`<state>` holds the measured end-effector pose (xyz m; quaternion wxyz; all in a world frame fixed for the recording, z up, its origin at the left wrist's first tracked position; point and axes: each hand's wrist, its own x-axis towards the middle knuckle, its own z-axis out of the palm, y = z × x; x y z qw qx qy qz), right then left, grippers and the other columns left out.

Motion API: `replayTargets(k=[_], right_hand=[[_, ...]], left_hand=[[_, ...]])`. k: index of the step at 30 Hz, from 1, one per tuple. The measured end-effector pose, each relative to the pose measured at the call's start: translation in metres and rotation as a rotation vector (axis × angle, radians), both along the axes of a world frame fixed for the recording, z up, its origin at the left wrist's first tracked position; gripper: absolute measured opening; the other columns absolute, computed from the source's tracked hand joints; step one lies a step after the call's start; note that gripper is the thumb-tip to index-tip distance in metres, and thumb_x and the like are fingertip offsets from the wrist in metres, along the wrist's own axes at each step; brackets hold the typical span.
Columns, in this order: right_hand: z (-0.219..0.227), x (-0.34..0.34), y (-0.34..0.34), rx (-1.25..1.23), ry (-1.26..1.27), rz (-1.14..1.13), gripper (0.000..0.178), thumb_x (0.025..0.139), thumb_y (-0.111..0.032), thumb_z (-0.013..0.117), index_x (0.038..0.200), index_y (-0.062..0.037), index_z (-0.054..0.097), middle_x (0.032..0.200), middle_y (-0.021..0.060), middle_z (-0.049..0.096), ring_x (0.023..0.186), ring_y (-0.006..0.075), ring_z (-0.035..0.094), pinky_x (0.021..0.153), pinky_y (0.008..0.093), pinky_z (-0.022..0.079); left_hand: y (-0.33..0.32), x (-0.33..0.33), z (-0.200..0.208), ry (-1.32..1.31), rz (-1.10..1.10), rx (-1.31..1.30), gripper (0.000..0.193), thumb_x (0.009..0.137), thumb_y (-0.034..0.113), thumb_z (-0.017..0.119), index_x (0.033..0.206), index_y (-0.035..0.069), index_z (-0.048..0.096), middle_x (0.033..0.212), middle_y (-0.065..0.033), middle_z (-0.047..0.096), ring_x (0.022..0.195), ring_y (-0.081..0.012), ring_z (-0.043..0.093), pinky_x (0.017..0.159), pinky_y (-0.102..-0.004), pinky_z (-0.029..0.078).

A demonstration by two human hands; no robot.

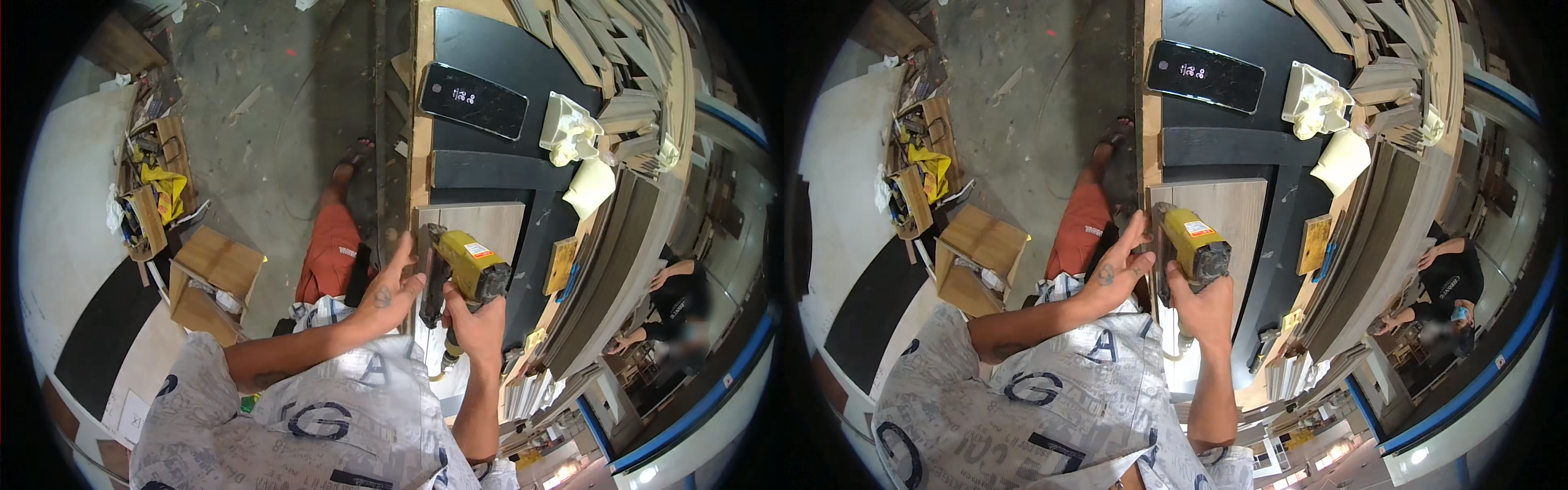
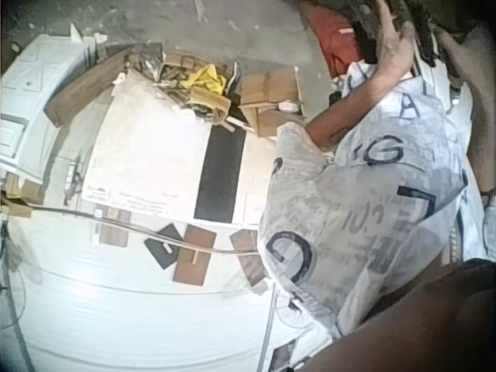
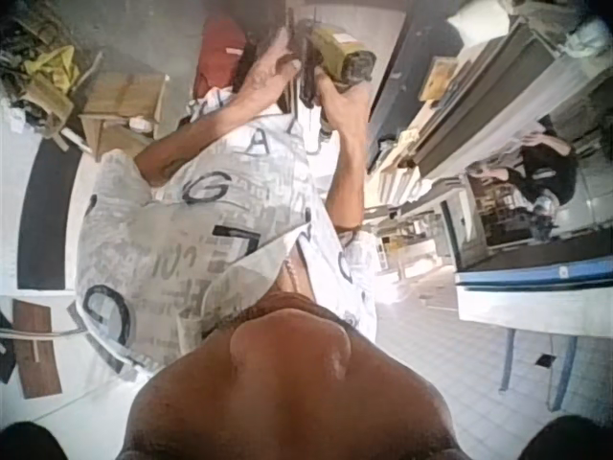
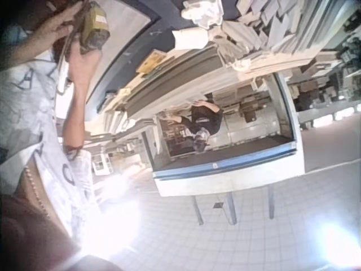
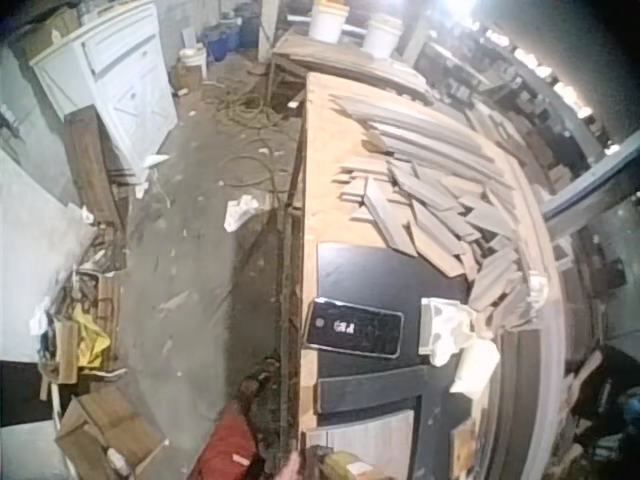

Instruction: Assembling a wooden furniture panel using an air nailer and hammer in a manufacturing workshop.

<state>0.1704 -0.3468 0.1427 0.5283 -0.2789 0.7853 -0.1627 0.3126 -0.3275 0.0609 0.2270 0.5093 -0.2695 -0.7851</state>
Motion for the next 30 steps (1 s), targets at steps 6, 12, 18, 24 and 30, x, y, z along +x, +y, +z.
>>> replayTargets(k=[6,12,18,24,30], right_hand=[[-0.006,0.004,0.000,-0.004,0.022,0.029,0.010,0.087,-0.003,0.064,0.093,0.0034,0.062,0.063,0.0025,0.059,0.045,0.0098,0.054,0.043,0.0262,0.042],[-0.003,0.010,-0.006,0.000,0.018,0.021,0.009,0.087,-0.004,0.064,0.093,0.0029,0.061,0.062,0.0025,0.058,0.046,0.0099,0.055,0.043,0.0261,0.043],[-0.002,0.010,-0.005,0.026,0.026,0.031,0.009,0.087,-0.004,0.064,0.092,0.0027,0.062,0.063,0.0028,0.059,0.046,0.0103,0.055,0.044,0.0264,0.044],[-0.001,0.013,-0.004,0.020,0.065,0.053,0.010,0.086,-0.004,0.063,0.093,0.0033,0.062,0.065,0.0030,0.060,0.047,0.0104,0.056,0.044,0.0266,0.044],[0.002,0.016,-0.006,0.032,0.090,0.056,0.011,0.087,-0.006,0.064,0.092,0.0035,0.063,0.065,0.0032,0.060,0.046,0.0104,0.055,0.044,0.0271,0.043]], left_hand=[[0.004,0.004,-0.010,0.161,0.068,0.060,0.073,0.099,-0.001,0.045,0.157,0.005,0.000,0.162,-0.0222,0.011,0.151,-0.0282,0.014,0.118,-0.0355,0.023],[0.006,0.011,-0.014,0.309,0.184,0.126,0.071,0.101,0.006,0.045,0.157,0.004,0.001,0.160,-0.0260,0.016,0.150,-0.0298,0.017,0.119,-0.0342,0.019],[0.006,0.014,-0.016,0.290,0.144,0.145,0.070,0.104,0.012,0.045,0.156,0.003,0.000,0.157,-0.0300,0.021,0.148,-0.0327,0.022,0.117,-0.0332,0.022],[0.011,0.013,-0.024,0.305,0.174,0.109,0.068,0.103,0.011,0.045,0.156,0.001,0.002,0.157,-0.0303,0.023,0.147,-0.0327,0.025,0.116,-0.0329,0.024],[0.009,0.013,-0.022,0.308,0.186,0.134,0.068,0.103,0.011,0.045,0.155,-0.001,0.004,0.156,-0.0315,0.022,0.147,-0.0318,0.026,0.117,-0.0328,0.023]])
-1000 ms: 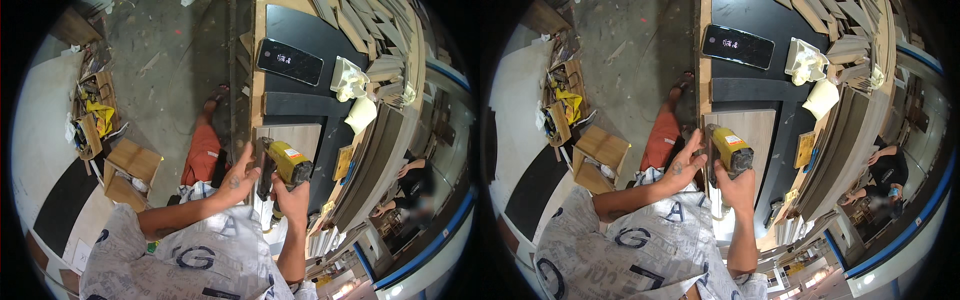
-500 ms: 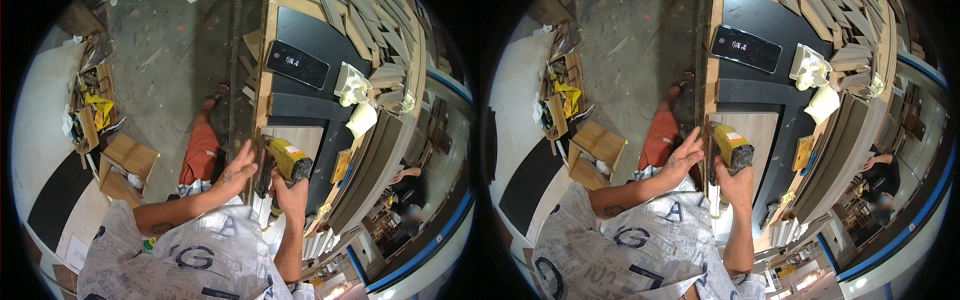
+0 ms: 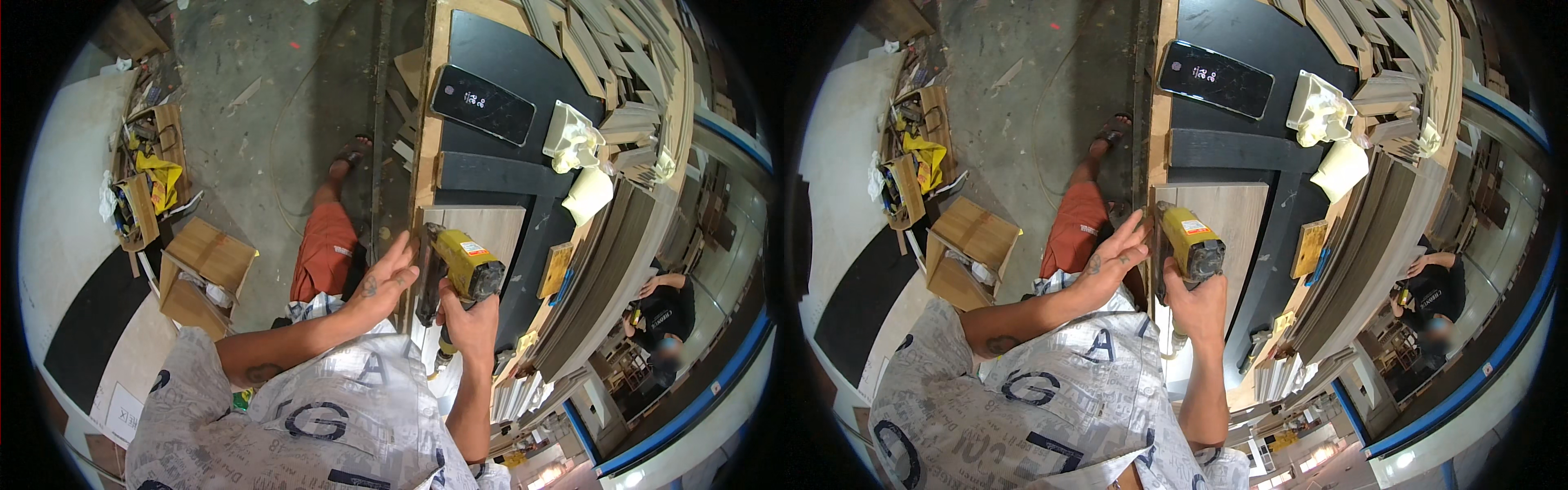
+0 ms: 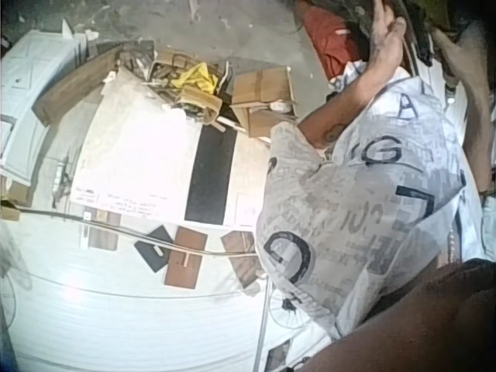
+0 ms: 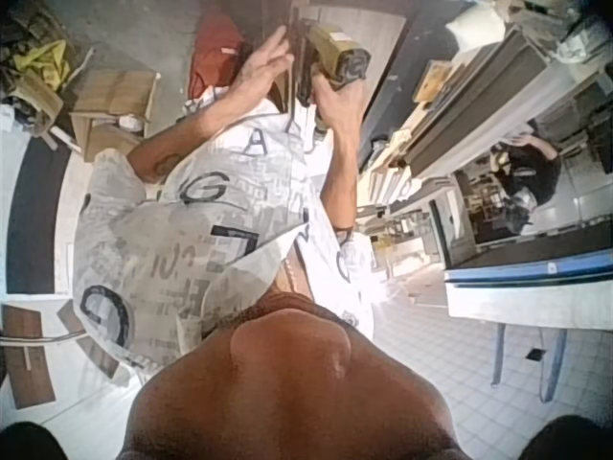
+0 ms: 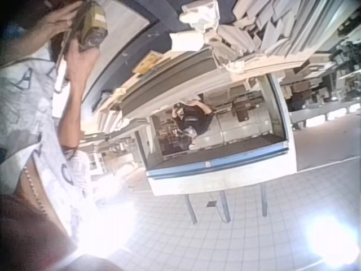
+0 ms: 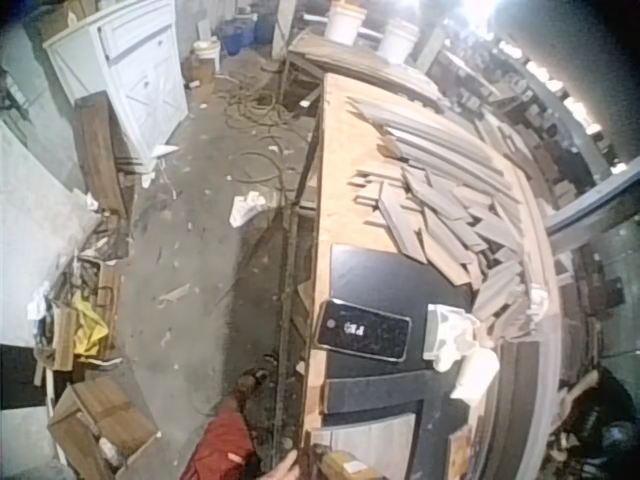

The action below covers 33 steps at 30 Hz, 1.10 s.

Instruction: Assembling a wooden furniture panel using an air nailer and hammer in a manufacturing workshop.

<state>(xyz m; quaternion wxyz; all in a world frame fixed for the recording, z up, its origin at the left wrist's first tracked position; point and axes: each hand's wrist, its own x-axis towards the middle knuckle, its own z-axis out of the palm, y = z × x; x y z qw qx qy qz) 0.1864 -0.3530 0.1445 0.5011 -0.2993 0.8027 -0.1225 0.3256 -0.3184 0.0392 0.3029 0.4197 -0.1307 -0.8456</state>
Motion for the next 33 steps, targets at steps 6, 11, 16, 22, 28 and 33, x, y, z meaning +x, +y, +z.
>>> replayTargets(k=[6,11,16,22,28,33], right_hand=[[-0.001,0.001,0.002,0.027,0.052,0.048,0.013,0.087,-0.009,0.064,0.092,0.0026,0.064,0.062,0.0028,0.060,0.046,0.0104,0.055,0.044,0.0274,0.044],[0.002,-0.003,-0.006,0.054,0.008,0.016,0.012,0.087,-0.008,0.064,0.091,0.0030,0.063,0.061,0.0036,0.059,0.046,0.0107,0.056,0.044,0.0272,0.044],[-0.003,-0.013,-0.008,-0.019,0.014,-0.060,0.020,0.087,-0.016,0.065,0.084,0.0043,0.065,0.057,0.0047,0.059,0.047,0.0120,0.058,0.047,0.0293,0.045],[-0.004,-0.013,-0.011,-0.017,0.010,-0.044,0.021,0.087,-0.016,0.066,0.087,0.0051,0.065,0.057,0.0054,0.060,0.047,0.0121,0.058,0.047,0.0294,0.045],[-0.008,-0.010,-0.010,-0.027,-0.030,-0.063,0.011,0.088,-0.007,0.063,0.091,0.0029,0.062,0.061,0.0035,0.058,0.045,0.0113,0.055,0.044,0.0274,0.044],[-0.001,-0.003,-0.009,-0.007,0.082,-0.006,0.029,0.086,-0.021,0.068,0.083,0.0084,0.067,0.058,0.0133,0.062,0.053,0.0177,0.062,0.053,0.0356,0.048]], left_hand=[[-0.001,0.000,0.003,0.013,-0.007,0.053,0.066,0.102,0.006,0.044,0.155,-0.003,0.006,0.160,-0.0194,0.022,0.148,-0.0225,0.023,0.119,-0.0328,0.019],[-0.003,-0.001,0.008,-0.025,-0.022,0.065,0.066,0.102,0.006,0.044,0.155,-0.004,0.006,0.160,-0.0191,0.022,0.148,-0.0226,0.022,0.119,-0.0326,0.019],[-0.011,0.001,0.015,-0.049,-0.091,0.013,0.066,0.103,0.009,0.043,0.154,-0.006,0.004,0.160,-0.0207,0.022,0.147,-0.0244,0.024,0.118,-0.0305,0.020],[-0.013,0.002,0.011,-0.036,-0.070,0.034,0.065,0.103,0.009,0.043,0.153,-0.007,0.006,0.160,-0.0207,0.022,0.147,-0.0238,0.024,0.118,-0.0298,0.021],[-0.018,0.006,0.010,-0.041,-0.078,0.055,0.065,0.102,0.010,0.045,0.153,-0.008,0.008,0.159,-0.0228,0.023,0.147,-0.0259,0.025,0.118,-0.0301,0.021],[-0.016,0.010,0.010,-0.175,-0.125,-0.108,0.063,0.101,0.009,0.049,0.153,-0.005,0.016,0.156,-0.0225,0.032,0.141,-0.0282,0.037,0.114,-0.0340,0.031]])
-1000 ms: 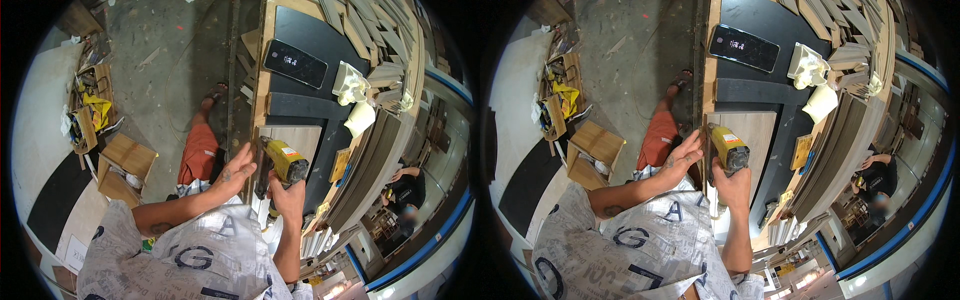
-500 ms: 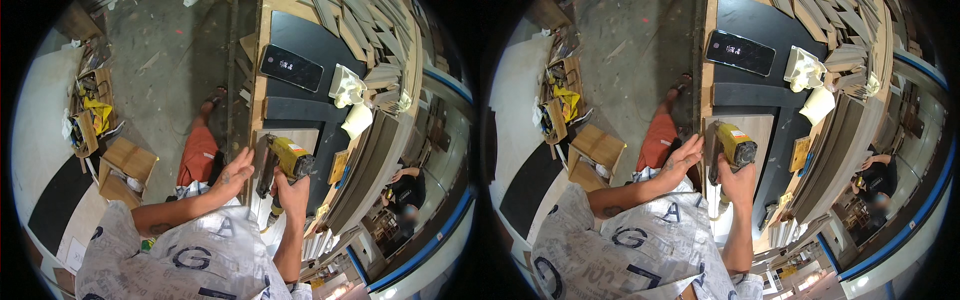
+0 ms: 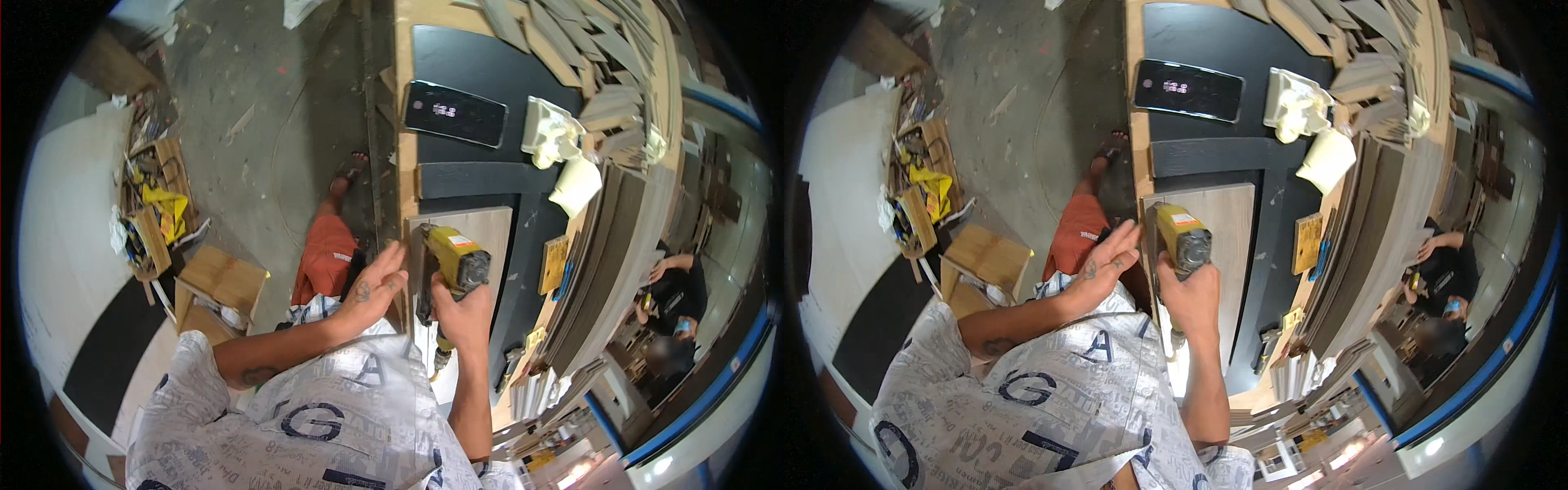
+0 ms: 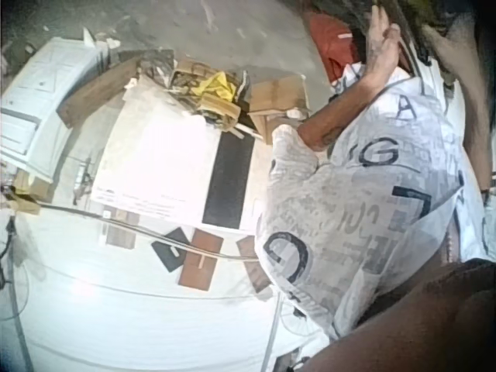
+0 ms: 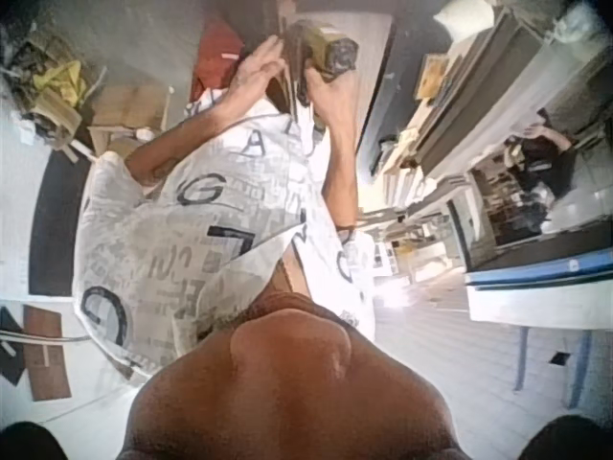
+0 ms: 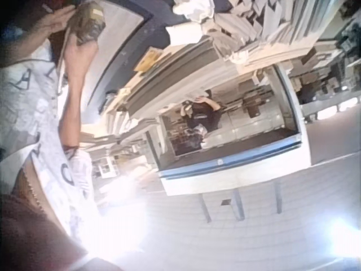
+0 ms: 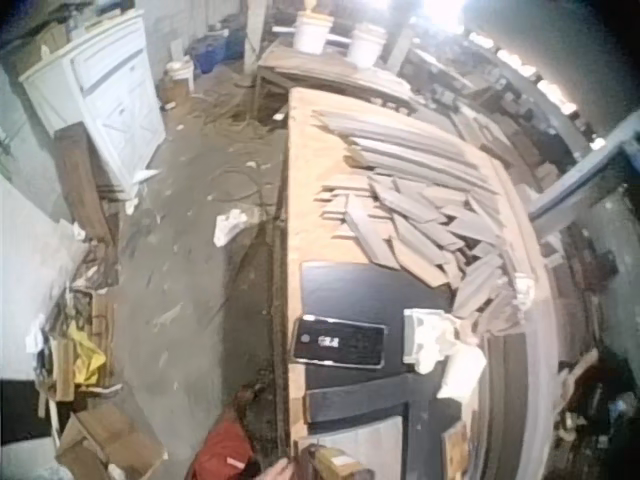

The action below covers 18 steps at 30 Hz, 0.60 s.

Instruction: Assembling a wooden furniture panel using an air nailer and hammer in a manufacturing workshop.

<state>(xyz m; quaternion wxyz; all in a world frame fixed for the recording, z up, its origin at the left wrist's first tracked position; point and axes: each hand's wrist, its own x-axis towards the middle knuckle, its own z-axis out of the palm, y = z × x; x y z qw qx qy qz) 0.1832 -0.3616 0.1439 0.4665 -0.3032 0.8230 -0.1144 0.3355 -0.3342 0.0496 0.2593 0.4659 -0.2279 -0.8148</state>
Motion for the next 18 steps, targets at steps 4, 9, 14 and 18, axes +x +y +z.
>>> replayTargets(k=[4,9,14,18], right_hand=[[-0.003,-0.014,0.027,-0.078,-0.027,-0.064,0.033,0.084,-0.023,0.069,0.086,0.0098,0.067,0.065,0.0232,0.065,0.066,0.0273,0.069,0.062,0.0395,0.051],[0.001,-0.036,0.124,-0.256,0.033,-0.242,0.059,0.083,-0.033,0.071,0.124,0.0062,0.055,0.085,0.0233,0.070,0.077,0.0361,0.070,0.073,0.0413,0.054],[-0.006,-0.040,0.295,-0.262,0.060,-0.626,0.072,0.084,-0.043,0.069,0.135,0.0027,0.047,0.105,0.0261,0.067,0.100,0.0385,0.067,0.084,0.0451,0.051],[-0.002,-0.044,0.434,-0.002,0.095,-0.944,0.058,0.085,-0.040,0.069,0.121,0.0024,0.054,0.092,0.0252,0.068,0.090,0.0409,0.068,0.079,0.0466,0.053]], left_hand=[[-0.037,-0.009,0.009,-0.494,-0.180,-0.684,0.058,0.092,0.010,0.059,0.145,-0.002,0.037,0.140,-0.0244,0.049,0.126,-0.0388,0.051,0.106,-0.0416,0.041],[-0.058,-0.019,-0.017,-0.546,-0.499,-1.104,0.053,0.091,0.012,0.059,0.140,-0.002,0.046,0.129,-0.0264,0.056,0.119,-0.0414,0.053,0.103,-0.0441,0.040],[-0.061,-0.024,-0.043,-0.609,-0.536,-1.235,0.048,0.095,0.017,0.062,0.135,-0.007,0.050,0.126,-0.0208,0.060,0.110,-0.0311,0.059,0.097,-0.0392,0.046],[-0.078,-0.027,-0.063,-0.622,-0.467,-1.205,0.049,0.097,0.021,0.062,0.133,-0.011,0.049,0.122,-0.0181,0.060,0.109,-0.0230,0.058,0.096,-0.0330,0.045]])
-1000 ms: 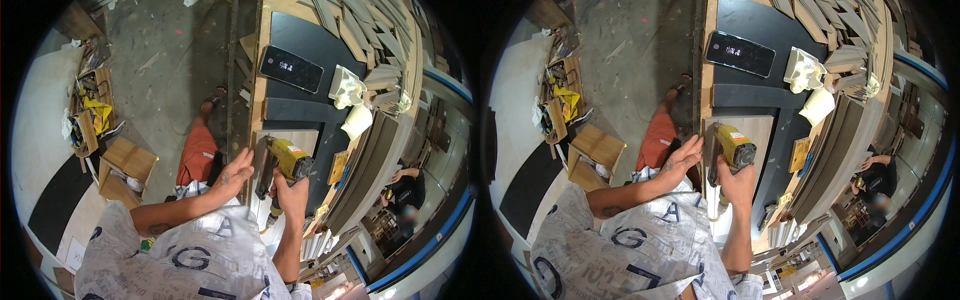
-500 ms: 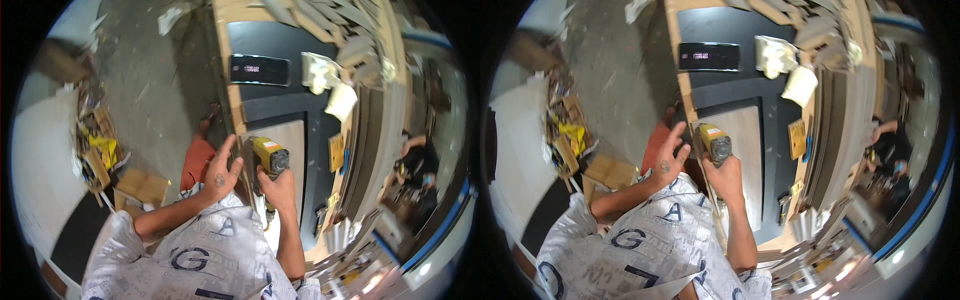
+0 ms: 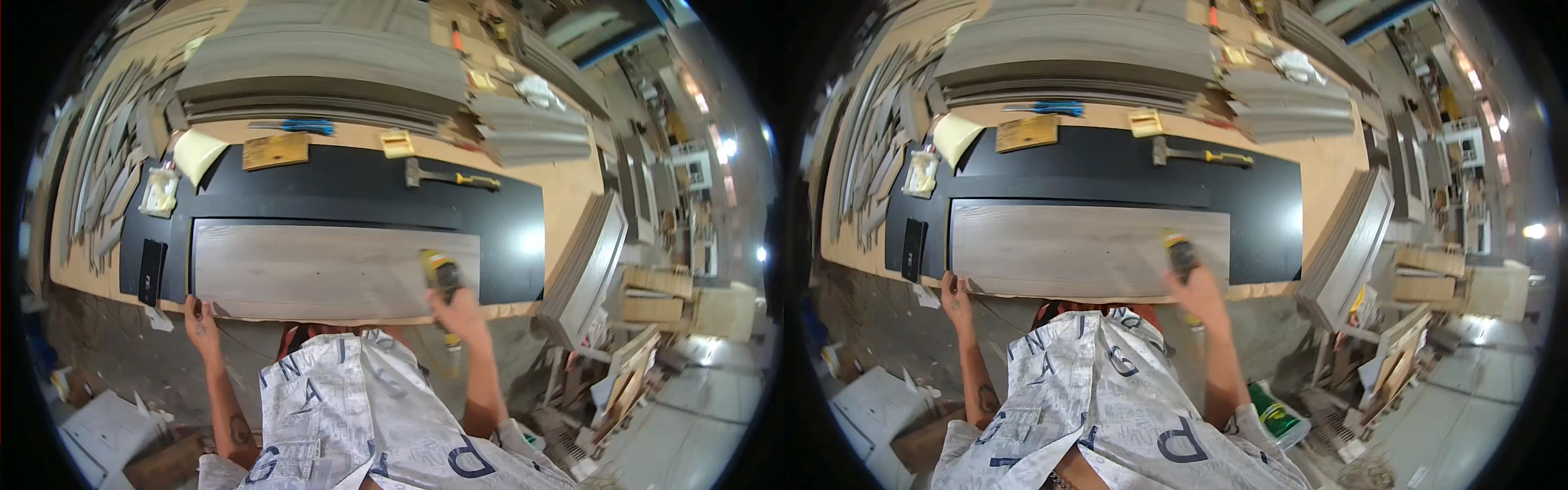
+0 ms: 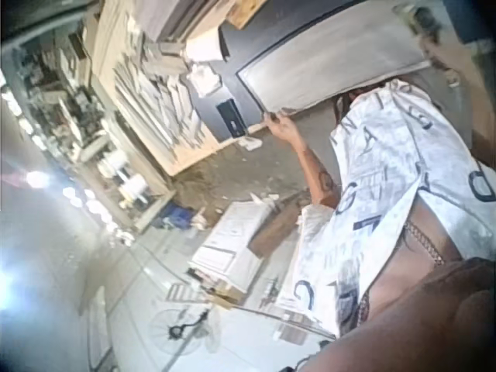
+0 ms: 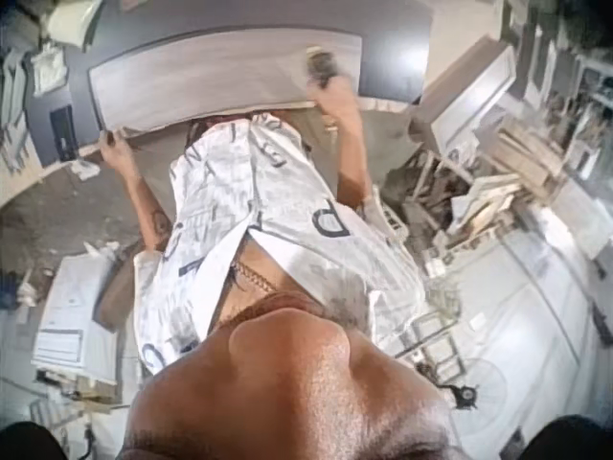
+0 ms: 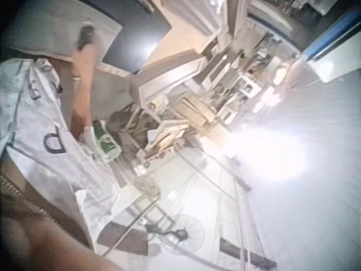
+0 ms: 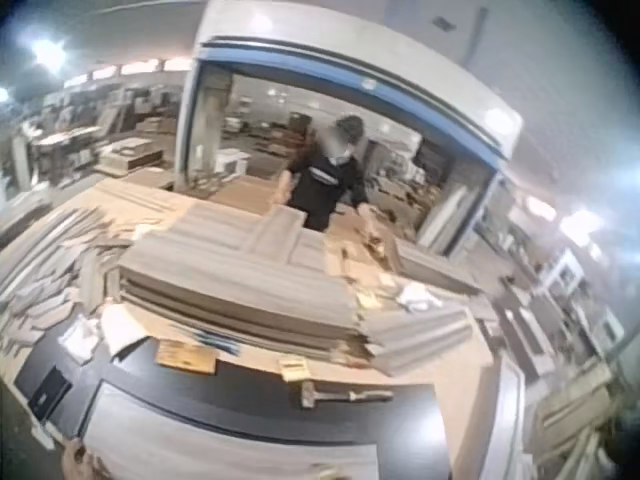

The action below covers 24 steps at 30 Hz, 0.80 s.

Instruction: Assembling a wooden furniture panel using an air nailer and hammer in a manufacturing workshop.

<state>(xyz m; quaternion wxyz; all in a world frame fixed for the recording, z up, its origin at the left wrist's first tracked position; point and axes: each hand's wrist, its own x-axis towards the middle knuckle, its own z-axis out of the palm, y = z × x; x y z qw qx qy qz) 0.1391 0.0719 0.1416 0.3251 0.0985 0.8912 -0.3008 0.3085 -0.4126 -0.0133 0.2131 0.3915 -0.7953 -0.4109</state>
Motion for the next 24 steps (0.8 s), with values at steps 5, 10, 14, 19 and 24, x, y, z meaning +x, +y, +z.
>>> replayTargets(k=[5,10,14,19,24], right_hand=[[-0.044,-0.033,0.123,0.311,0.464,-0.276,0.046,0.089,-0.027,0.066,0.120,0.0045,0.054,0.102,0.0300,0.066,0.095,0.0467,0.064,0.083,0.0520,0.050],[-0.088,-0.034,0.157,0.347,0.508,-0.174,0.052,0.090,-0.029,0.065,0.127,0.0045,0.053,0.121,0.0296,0.060,0.111,0.0462,0.058,0.093,0.0513,0.048],[-0.109,-0.002,0.114,0.300,0.429,-0.166,0.062,0.092,-0.030,0.061,0.140,0.0037,0.043,0.130,0.0286,0.055,0.116,0.0467,0.054,0.099,0.0486,0.045],[-0.133,0.011,0.102,0.372,0.497,-0.239,0.067,0.092,-0.034,0.060,0.140,0.0071,0.039,0.124,0.0315,0.058,0.112,0.0459,0.058,0.097,0.0481,0.046],[-0.120,-0.017,0.171,0.039,0.166,-0.418,0.065,0.093,-0.050,0.061,0.113,0.0122,0.063,0.102,0.0212,0.067,0.093,0.0269,0.061,0.088,0.0381,0.045]], left_hand=[[-0.025,0.005,-0.031,0.013,-0.013,-0.040,0.049,0.097,0.022,0.062,0.132,-0.010,0.050,0.117,-0.0170,0.061,0.106,-0.0216,0.058,0.094,-0.0312,0.044],[-0.046,0.015,-0.027,-0.139,-0.132,0.060,0.043,0.097,0.018,0.059,0.130,-0.008,0.053,0.115,-0.0121,0.062,0.104,-0.0195,0.057,0.092,-0.0295,0.044],[-0.053,0.026,-0.036,-0.001,-0.075,0.026,0.035,0.093,0.009,0.055,0.126,-0.005,0.059,0.110,-0.0097,0.064,0.102,-0.0181,0.059,0.091,-0.0287,0.045],[-0.026,0.013,-0.003,-0.038,0.136,0.246,0.031,0.095,0.016,0.058,0.118,-0.003,0.064,0.104,-0.0098,0.065,0.095,-0.0179,0.061,0.091,-0.0296,0.046],[-0.003,-0.006,0.075,-0.079,0.298,0.567,0.032,0.094,0.022,0.063,0.112,-0.005,0.065,0.096,-0.0096,0.066,0.085,-0.0170,0.063,0.073,-0.0308,0.054]])
